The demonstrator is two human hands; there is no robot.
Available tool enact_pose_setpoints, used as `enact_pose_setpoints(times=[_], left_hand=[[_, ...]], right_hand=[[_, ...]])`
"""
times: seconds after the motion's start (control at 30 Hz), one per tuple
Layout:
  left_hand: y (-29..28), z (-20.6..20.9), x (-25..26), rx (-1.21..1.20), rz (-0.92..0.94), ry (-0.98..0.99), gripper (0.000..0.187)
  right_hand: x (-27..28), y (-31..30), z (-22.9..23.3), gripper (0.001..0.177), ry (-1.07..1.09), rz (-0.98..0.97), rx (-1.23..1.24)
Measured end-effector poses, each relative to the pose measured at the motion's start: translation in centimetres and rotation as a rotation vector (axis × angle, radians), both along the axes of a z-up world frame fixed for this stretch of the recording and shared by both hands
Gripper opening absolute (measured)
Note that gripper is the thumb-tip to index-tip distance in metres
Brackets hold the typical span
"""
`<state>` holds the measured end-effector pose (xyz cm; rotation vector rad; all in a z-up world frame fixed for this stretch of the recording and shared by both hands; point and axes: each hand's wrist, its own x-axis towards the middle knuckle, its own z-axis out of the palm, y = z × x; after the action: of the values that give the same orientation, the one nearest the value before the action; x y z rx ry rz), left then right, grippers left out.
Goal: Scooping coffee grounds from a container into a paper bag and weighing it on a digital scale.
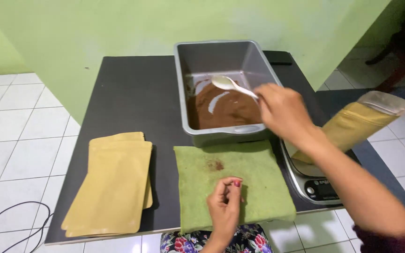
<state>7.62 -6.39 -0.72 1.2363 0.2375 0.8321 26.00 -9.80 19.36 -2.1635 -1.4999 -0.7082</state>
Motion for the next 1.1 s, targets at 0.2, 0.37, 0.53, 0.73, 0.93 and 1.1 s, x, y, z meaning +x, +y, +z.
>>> enact_pose_setpoints(times=[0.2, 0.37, 0.53, 0.73, 0.93, 1.1], left_hand=[[0.1, 1.5, -0.8, 0.004, 0.011, 0.065, 0.009], [0.4, 2.5, -1.2, -0.002, 0.017, 0.096, 0.008], [0.3, 1.9, -0.9, -0.014, 0.027, 0.115, 0.008], [0.4, 2.0, -1.0, -0.010, 0.009, 0.115, 0.007], [0.5, 1.9, -0.9, 0.069, 0.002, 0.098, 0.008], [0.2, 1.0, -0.5, 0.075, 0.041, 0.116, 0.010]], right_hand=[[11.3, 8.9, -6.3, 0.013, 0.142, -0.425, -0.521], [15.9, 10.1, -8.9, 0.015, 0.198, -0.573, -0.591], [16.5, 12.4, -9.7, 0.019, 0.414, -0.642, -0.574], [12.7, 13.1, -8.2, 0.019, 1.048, -0.488, -0.449], [13.7, 11.2, -6.9, 0.030, 1.254, -0.380, -0.262], [11.1, 9.0, -2.4, 0.029, 1.217, -0.285, -0.180]])
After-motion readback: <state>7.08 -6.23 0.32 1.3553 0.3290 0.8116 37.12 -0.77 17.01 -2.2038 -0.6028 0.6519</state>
